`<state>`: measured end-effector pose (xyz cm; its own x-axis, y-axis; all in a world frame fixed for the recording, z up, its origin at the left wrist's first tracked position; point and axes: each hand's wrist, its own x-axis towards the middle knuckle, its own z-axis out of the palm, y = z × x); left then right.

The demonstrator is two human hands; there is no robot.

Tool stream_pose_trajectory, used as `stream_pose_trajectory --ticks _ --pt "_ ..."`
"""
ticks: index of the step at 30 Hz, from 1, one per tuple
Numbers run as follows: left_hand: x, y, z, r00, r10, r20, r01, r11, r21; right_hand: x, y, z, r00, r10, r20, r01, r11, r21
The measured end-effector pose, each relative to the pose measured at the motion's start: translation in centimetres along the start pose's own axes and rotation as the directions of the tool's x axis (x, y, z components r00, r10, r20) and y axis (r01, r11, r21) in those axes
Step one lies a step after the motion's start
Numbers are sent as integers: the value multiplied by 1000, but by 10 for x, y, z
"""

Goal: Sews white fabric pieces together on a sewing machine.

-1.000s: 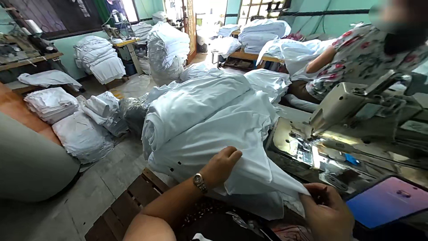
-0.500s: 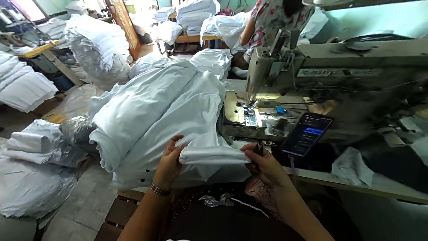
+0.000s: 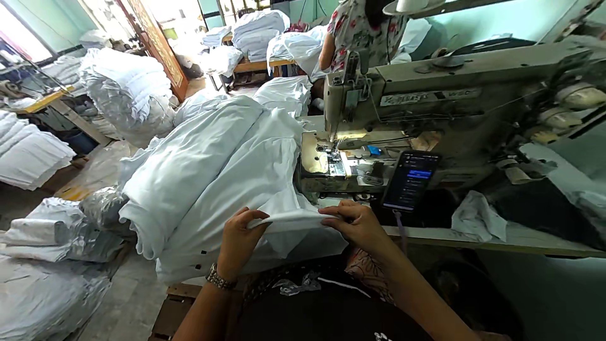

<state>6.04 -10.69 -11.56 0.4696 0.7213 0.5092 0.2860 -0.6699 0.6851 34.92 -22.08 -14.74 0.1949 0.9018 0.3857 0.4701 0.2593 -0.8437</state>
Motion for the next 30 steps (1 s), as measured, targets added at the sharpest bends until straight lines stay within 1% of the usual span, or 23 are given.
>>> stream_pose_trajectory --ticks 3,6,8,9,10,11,12,13,14,15,17,19,20,23,25,26,30 --pt "12 9 3 997 65 -42 -65 998 3 2 3 2 999 -15 -48 15 1000 2" --pt "41 21 20 991 124 -39 -128 983 -129 4 -2 6 994 -53 -94 39 989 -139" --pt "70 35 40 991 128 -44 -134 971 -195 3 -6 7 995 -64 -79 52 988 -146" --pt "89 39 51 986 160 -45 -166 969 -182 2 -8 5 995 -55 -81 47 994 -100" --pt "109 39 62 977 210 -23 -211 969 -132 1 -9 3 997 -15 -78 13 1000 -23" --pt "130 38 73 968 249 36 -248 968 -39 1 -10 -1 997 56 -60 -51 995 80" --pt "151 36 85 959 246 144 -260 961 90 1 -8 -6 991 127 -51 -117 980 162" --pt "171 35 97 943 181 278 -245 945 215 3 -4 -10 981 186 -58 -170 964 205" --pt "189 34 112 914 80 397 -220 922 320 7 3 -13 971 224 -77 -204 955 216" --pt "204 31 128 883 -4 470 -208 893 398 10 9 -15 963 253 -98 -228 950 213" --pt "226 29 154 844 -118 523 -171 865 471 21 15 -19 947 284 -152 -249 945 213" --pt "243 32 166 847 -178 502 -99 874 476 31 16 -20 936 302 -180 -261 941 217" --pt "247 31 169 859 -186 477 -52 896 442 34 18 -20 933 305 -190 -261 939 223" --pt "246 19 175 893 -169 417 67 966 249 33 18 -16 931 301 -207 -246 936 252" --pt "241 12 177 910 -109 401 57 989 139 28 17 -14 926 303 -226 -237 931 278" --pt "239 12 178 913 -100 395 59 992 114 28 17 -12 920 307 -243 -233 929 288" --pt "242 15 186 911 -184 370 146 981 129 33 19 -7 902 303 -308 -203 927 317"
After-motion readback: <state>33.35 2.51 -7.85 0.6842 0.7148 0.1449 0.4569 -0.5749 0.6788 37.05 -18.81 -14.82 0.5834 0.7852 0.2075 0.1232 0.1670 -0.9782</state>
